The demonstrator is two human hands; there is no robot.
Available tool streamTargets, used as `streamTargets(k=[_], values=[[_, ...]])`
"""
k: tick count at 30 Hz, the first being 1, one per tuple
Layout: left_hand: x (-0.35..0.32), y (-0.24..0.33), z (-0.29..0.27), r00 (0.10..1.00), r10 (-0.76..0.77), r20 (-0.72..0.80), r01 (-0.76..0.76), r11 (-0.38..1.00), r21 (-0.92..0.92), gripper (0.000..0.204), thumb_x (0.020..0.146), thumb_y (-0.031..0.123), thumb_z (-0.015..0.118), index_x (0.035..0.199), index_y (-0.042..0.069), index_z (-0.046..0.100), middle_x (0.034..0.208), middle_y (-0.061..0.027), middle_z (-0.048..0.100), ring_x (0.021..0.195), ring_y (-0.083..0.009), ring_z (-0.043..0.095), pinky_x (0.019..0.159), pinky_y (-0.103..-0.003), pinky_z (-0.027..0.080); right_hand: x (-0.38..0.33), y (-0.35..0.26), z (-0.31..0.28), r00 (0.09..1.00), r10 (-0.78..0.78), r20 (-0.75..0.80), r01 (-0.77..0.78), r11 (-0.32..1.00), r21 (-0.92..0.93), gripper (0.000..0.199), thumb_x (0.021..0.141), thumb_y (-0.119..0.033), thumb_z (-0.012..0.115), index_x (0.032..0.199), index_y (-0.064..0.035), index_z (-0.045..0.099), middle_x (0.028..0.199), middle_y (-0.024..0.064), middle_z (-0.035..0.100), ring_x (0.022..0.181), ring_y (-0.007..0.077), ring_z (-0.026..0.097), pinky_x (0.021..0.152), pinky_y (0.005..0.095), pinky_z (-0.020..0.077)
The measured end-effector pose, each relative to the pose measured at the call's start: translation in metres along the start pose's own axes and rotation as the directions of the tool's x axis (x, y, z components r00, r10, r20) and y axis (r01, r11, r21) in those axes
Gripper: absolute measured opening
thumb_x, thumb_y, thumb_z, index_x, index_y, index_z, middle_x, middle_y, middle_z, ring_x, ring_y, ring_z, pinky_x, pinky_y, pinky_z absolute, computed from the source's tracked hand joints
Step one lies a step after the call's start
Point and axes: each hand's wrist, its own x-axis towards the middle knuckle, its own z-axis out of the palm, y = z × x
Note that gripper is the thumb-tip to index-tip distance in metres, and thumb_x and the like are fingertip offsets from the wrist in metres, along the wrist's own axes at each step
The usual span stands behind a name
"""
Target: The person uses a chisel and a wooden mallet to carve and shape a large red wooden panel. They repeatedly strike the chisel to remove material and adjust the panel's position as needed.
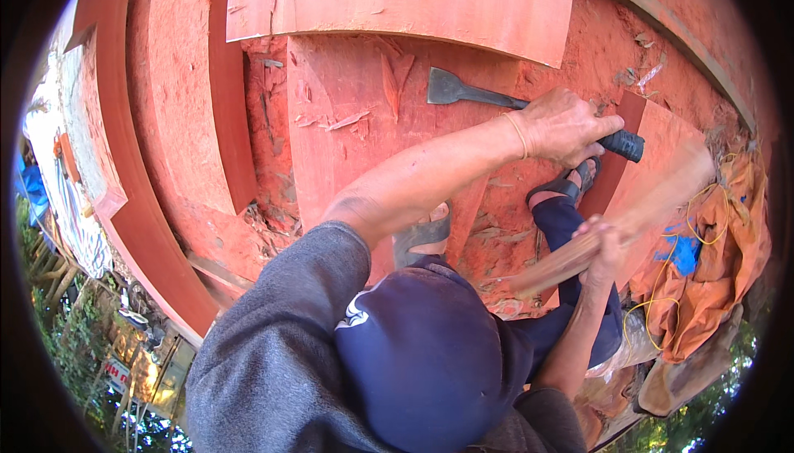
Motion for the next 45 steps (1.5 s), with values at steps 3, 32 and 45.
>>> streamTargets(k=[3, 32, 45], values=[[0.0, -0.002, 0.0, 0.999, -0.014, 0.033, 0.014, 1.0, 0.016, 0.05, 0.083, 0.037, 0.073, 0.127, 0.017, 0.06, 0.076, -0.0128, 0.069, 0.064, -0.0385, 0.067, 0.053, -0.051, 0.051, -0.001, -0.008, 0.002, 0.998, -0.014, -0.056, 0.001, 0.974, -0.226, 0.021, 0.085, -0.007, 0.065, 0.102, 0.002, 0.057, 0.076, 0.0094, 0.062, 0.062, 0.0186, 0.063, 0.057, 0.0319, 0.0545], [-0.01, 0.006, -0.005, 0.982, 0.072, 0.175, -0.084, 0.995, 0.059, 0.054, 0.082, 0.032, 0.074, 0.131, 0.016, 0.06, 0.079, -0.0135, 0.066, 0.064, -0.0348, 0.066, 0.053, -0.048, 0.052, 0.008, 0.005, -0.033, 0.992, 0.076, -0.1, -0.07, 0.996, 0.063, 0.022, 0.086, -0.016, 0.064, 0.098, 0.0004, 0.056, 0.088, 0.0111, 0.063, 0.071, 0.0189, 0.064, 0.059, 0.0337, 0.0577], [0.006, -0.01, -0.011, 0.996, 0.077, 0.052, -0.079, 0.997, 0.028, 0.053, 0.08, 0.031, 0.075, 0.129, 0.017, 0.061, 0.073, -0.0113, 0.069, 0.064, -0.0365, 0.066, 0.054, -0.051, 0.05, 0.012, -0.016, 0.0, 1.0, 0.02, 0.009, -0.018, 0.99, -0.138, 0.025, 0.088, -0.019, 0.066, 0.103, -0.0003, 0.058, 0.083, 0.0102, 0.063, 0.072, 0.0193, 0.063, 0.062, 0.0317, 0.0545]])
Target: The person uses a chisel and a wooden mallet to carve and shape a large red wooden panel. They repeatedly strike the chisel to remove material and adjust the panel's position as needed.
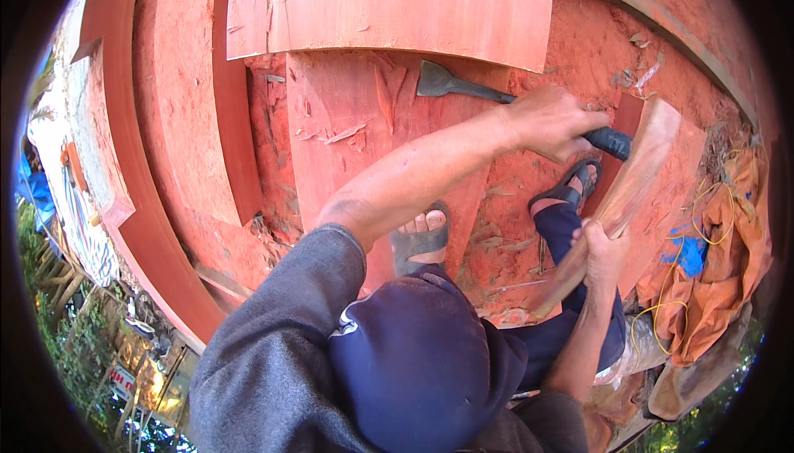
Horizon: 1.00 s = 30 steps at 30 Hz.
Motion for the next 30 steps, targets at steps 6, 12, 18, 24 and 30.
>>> streamTargets(k=[6, 12, 18, 24, 30], values=[[-0.003, -0.002, 0.001, 0.999, -0.016, 0.029, 0.016, 1.0, -0.023, 0.051, 0.08, 0.03, 0.074, 0.128, 0.019, 0.062, 0.072, -0.0127, 0.068, 0.063, -0.0374, 0.065, 0.054, -0.051, 0.05, 0.005, -0.003, -0.008, 0.985, 0.067, -0.16, 0.017, 0.882, 0.471, 0.022, 0.088, -0.016, 0.065, 0.101, 0.0009, 0.057, 0.073, 0.0079, 0.062, 0.057, 0.0193, 0.061, 0.055, 0.0296, 0.0531], [-0.005, -0.004, 0.003, 0.979, -0.086, 0.186, 0.076, 0.995, 0.059, 0.048, 0.081, 0.03, 0.074, 0.126, 0.017, 0.063, 0.073, -0.0133, 0.068, 0.064, -0.0379, 0.065, 0.056, -0.051, 0.05, -0.005, 0.006, -0.011, 0.997, -0.056, 0.045, 0.065, 0.968, -0.243, 0.024, 0.084, -0.015, 0.069, 0.1, -0.0024, 0.056, 0.076, 0.0073, 0.064, 0.058, 0.0154, 0.063, 0.053, 0.0309, 0.0545], [-0.006, -0.01, 0.005, 0.993, -0.062, 0.103, 0.061, 0.998, 0.012, 0.047, 0.082, 0.03, 0.073, 0.126, 0.017, 0.064, 0.076, -0.0133, 0.069, 0.068, -0.0375, 0.067, 0.059, -0.052, 0.052, 0.004, 0.015, -0.018, 0.989, 0.009, -0.147, 0.049, 0.921, 0.386, 0.022, 0.085, -0.017, 0.069, 0.097, -0.0036, 0.056, 0.076, 0.007, 0.063, 0.057, 0.016, 0.062, 0.052, 0.0316, 0.0532], [-0.003, -0.012, 0.005, 0.978, -0.114, 0.177, 0.102, 0.992, 0.075, 0.048, 0.081, 0.029, 0.072, 0.127, 0.017, 0.064, 0.079, -0.0132, 0.071, 0.074, -0.037, 0.068, 0.063, -0.051, 0.053, 0.014, 0.021, -0.021, 0.999, 0.023, 0.041, -0.021, 0.999, -0.045, 0.026, 0.086, -0.02, 0.07, 0.102, -0.0023, 0.058, 0.076, 0.0074, 0.062, 0.06, 0.0179, 0.062, 0.054, 0.0309, 0.0532], [-0.002, -0.017, 0.001, 0.973, -0.157, 0.17, 0.15, 0.987, 0.051, 0.047, 0.081, 0.031, 0.073, 0.126, 0.019, 0.064, 0.08, -0.013, 0.071, 0.075, -0.0374, 0.069, 0.065, -0.052, 0.054, 0.02, 0.02, -0.014, 0.985, -0.012, 0.172, 0.054, 0.969, -0.24, 0.025, 0.083, -0.016, 0.071, 0.099, -0.0015, 0.058, 0.075, 0.0077, 0.064, 0.06, 0.0164, 0.065, 0.049, 0.0309, 0.0528]])
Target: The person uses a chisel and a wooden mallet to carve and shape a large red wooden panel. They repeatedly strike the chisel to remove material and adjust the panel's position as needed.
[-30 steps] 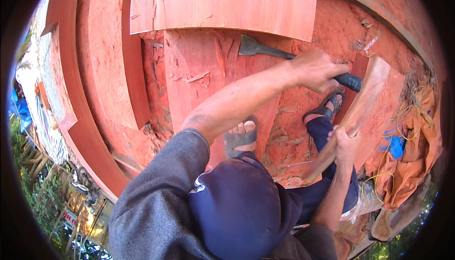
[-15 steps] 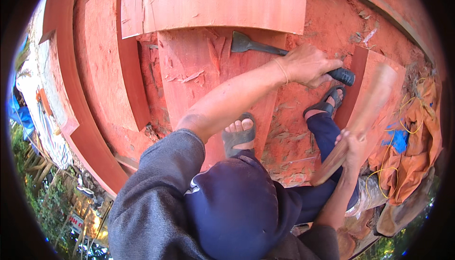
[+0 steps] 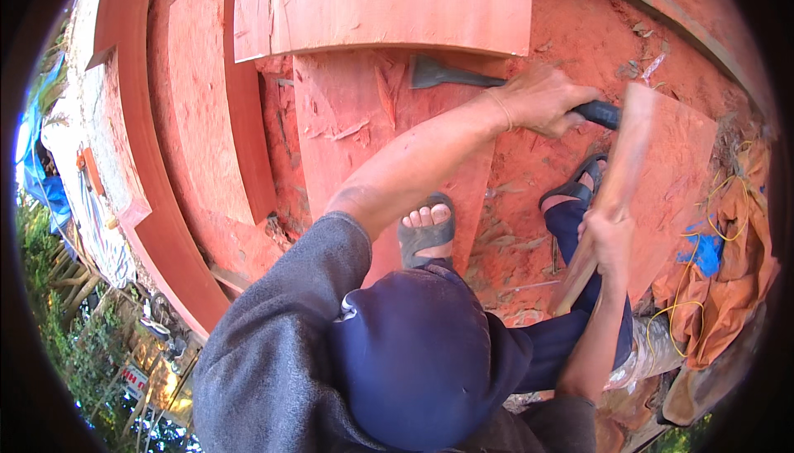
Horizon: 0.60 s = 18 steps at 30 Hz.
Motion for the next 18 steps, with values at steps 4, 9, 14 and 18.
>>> streamTargets(k=[4, 9, 14, 18], values=[[0.0, -0.004, 0.002, 1.0, 0.005, -0.001, -0.005, 0.999, 0.047, 0.042, 0.081, 0.031, 0.073, 0.121, 0.019, 0.065, 0.083, -0.0128, 0.071, 0.077, -0.0376, 0.069, 0.066, -0.052, 0.053, 0.001, -0.009, 0.002, 0.99, 0.096, -0.106, -0.074, 0.977, 0.2, 0.026, 0.082, -0.015, 0.071, 0.1, -0.0015, 0.057, 0.076, 0.0066, 0.063, 0.058, 0.0158, 0.064, 0.048, 0.0314, 0.0527], [-0.004, -0.012, 0.005, 1.0, 0.013, -0.022, -0.013, 1.0, 0.014, 0.037, 0.083, 0.033, 0.073, 0.116, 0.019, 0.065, 0.079, -0.014, 0.07, 0.074, -0.0374, 0.069, 0.064, -0.052, 0.053, 0.005, -0.017, 0.005, 0.979, 0.192, -0.063, -0.161, 0.931, 0.326, 0.031, 0.08, -0.014, 0.071, 0.105, -0.002, 0.057, 0.078, 0.0068, 0.063, 0.058, 0.0146, 0.061, 0.05, 0.0292, 0.0523], [-0.039, -0.01, -0.017, 0.985, 0.142, -0.103, -0.149, 0.986, -0.073, 0.045, 0.086, 0.034, 0.071, 0.129, 0.024, 0.06, 0.074, -0.0123, 0.067, 0.068, -0.0346, 0.069, 0.055, -0.048, 0.052, -0.012, -0.021, -0.007, 0.998, 0.031, 0.046, -0.03, 0.999, -0.019, 0.03, 0.08, -0.01, 0.069, 0.106, 0.0, 0.057, 0.076, 0.0053, 0.062, 0.06, 0.0133, 0.062, 0.054, 0.028, 0.0525], [-0.057, 0.021, -0.021, 0.977, 0.178, -0.113, -0.18, 0.984, -0.006, 0.06, 0.083, 0.026, 0.072, 0.141, 0.022, 0.055, 0.076, -0.0115, 0.06, 0.065, -0.0332, 0.065, 0.055, -0.046, 0.052, -0.022, -0.017, -0.007, 0.994, 0.103, -0.026, -0.096, 0.974, 0.204, 0.027, 0.081, -0.011, 0.068, 0.104, 0.0012, 0.058, 0.078, 0.0067, 0.062, 0.062, 0.0147, 0.063, 0.056, 0.0302, 0.054]])
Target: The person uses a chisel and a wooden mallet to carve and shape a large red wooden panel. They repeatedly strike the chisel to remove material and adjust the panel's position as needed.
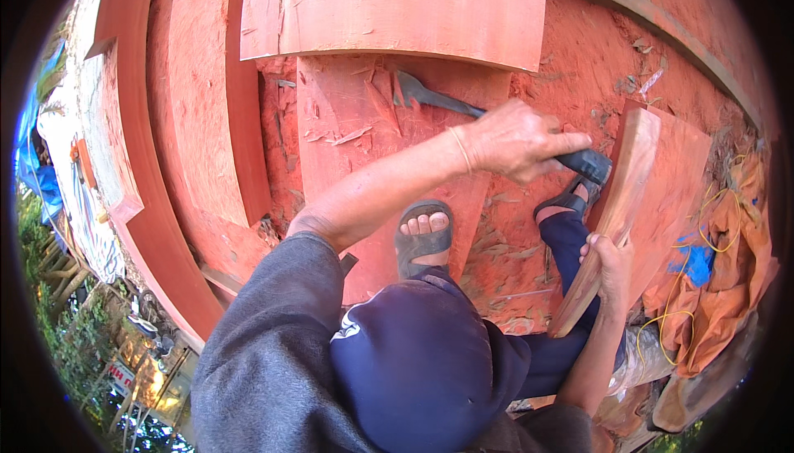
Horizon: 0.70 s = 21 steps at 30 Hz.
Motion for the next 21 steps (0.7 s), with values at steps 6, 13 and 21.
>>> streamTargets(k=[6, 13, 21], values=[[0.031, -0.004, 0.007, 0.998, -0.003, -0.055, 0.002, 1.0, -0.007, 0.057, 0.08, 0.026, 0.074, 0.135, 0.021, 0.06, 0.076, -0.0101, 0.066, 0.061, -0.0343, 0.064, 0.051, -0.047, 0.049, -0.002, 0.009, -0.014, 0.991, 0.043, -0.128, -0.026, 0.991, 0.134, 0.029, 0.084, -0.017, 0.067, 0.102, 0.0035, 0.059, 0.082, 0.0095, 0.063, 0.066, 0.019, 0.064, 0.057, 0.0328, 0.0555], [0.041, 0.003, 0.004, 0.982, -0.001, -0.191, -0.021, 0.993, -0.114, 0.051, 0.079, 0.029, 0.074, 0.128, 0.019, 0.063, 0.076, -0.0103, 0.068, 0.062, -0.0351, 0.065, 0.051, -0.047, 0.05, -0.008, 0.016, -0.032, 0.982, 0.001, -0.19, 0.036, 0.98, 0.193, 0.026, 0.085, -0.02, 0.067, 0.098, 0.0012, 0.059, 0.084, 0.0105, 0.063, 0.069, 0.0197, 0.064, 0.059, 0.0341, 0.0562], [0.063, -0.002, 0.014, 0.991, -0.048, -0.123, 0.038, 0.996, -0.08, 0.048, 0.081, 0.035, 0.074, 0.124, 0.02, 0.063, 0.083, -0.01, 0.071, 0.07, -0.0357, 0.068, 0.055, -0.05, 0.052, -0.01, 0.015, -0.03, 0.982, 0.042, -0.182, 0.005, 0.969, 0.246, 0.024, 0.088, -0.023, 0.067, 0.097, -0.003, 0.057, 0.088, 0.0102, 0.064, 0.073, 0.0191, 0.064, 0.061, 0.0344, 0.0579]])
